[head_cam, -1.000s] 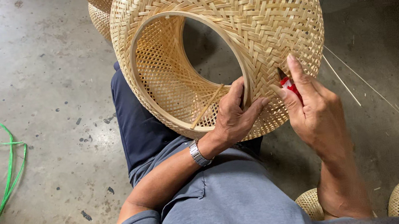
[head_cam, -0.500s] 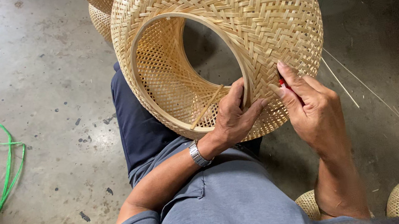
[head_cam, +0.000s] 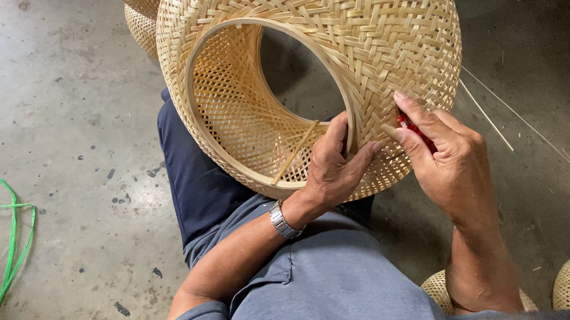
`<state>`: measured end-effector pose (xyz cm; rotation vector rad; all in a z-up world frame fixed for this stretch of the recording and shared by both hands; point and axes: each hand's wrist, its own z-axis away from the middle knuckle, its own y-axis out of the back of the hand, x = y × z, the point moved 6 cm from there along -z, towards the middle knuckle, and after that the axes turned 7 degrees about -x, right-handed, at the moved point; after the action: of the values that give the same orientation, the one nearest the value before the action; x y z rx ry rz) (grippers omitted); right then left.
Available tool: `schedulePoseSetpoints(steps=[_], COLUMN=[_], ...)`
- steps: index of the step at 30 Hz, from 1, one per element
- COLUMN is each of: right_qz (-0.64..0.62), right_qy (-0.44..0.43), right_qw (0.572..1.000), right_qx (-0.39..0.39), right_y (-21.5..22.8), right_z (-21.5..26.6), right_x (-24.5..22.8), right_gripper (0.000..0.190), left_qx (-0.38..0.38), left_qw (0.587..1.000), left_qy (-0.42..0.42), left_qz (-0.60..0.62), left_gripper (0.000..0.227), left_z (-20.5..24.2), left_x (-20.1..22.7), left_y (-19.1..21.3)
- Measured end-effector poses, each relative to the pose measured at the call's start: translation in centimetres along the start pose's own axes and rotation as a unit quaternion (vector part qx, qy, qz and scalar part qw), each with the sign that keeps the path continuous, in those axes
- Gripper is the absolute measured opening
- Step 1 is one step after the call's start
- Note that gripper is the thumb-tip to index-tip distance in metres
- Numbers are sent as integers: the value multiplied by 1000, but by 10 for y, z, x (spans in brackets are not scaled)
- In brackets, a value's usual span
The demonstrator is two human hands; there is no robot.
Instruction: The person is weaving a bamboo basket by hand. They use a red-handled tool to tuck and secure the bamboo strips along the rim of the basket. The person rotates the basket to work on different sections and finishes by placing it on a stack of similar baskets.
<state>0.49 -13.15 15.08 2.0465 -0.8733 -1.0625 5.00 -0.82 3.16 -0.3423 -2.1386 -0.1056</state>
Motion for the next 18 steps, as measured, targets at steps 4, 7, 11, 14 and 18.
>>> schedulePoseSetpoints(steps=[4,7,11,14,18], right_qz=[18,104,183,175,85], right_qy=[-8,4,43,42,-6], right_qw=[1000,994,975,965,980], right_qx=[6,22,114,191,181], right_y=[-5,-11,-21,-1,13], right_z=[4,10,13,11,8], right_x=[8,19,47,81,117], right_gripper=[40,41,40,36,55], left_qx=[-1,-2,-2,-7,-30], left_qw=[1000,1000,1000,1000,999], left_qy=[2,5,15,17,21], left_qz=[-8,-11,16,-7,20], left_gripper=[51,51,50,49,44], left_z=[0,0,1,3,1], left_x=[-1,-1,-2,-3,-8], left_y=[0,0,0,1,2])
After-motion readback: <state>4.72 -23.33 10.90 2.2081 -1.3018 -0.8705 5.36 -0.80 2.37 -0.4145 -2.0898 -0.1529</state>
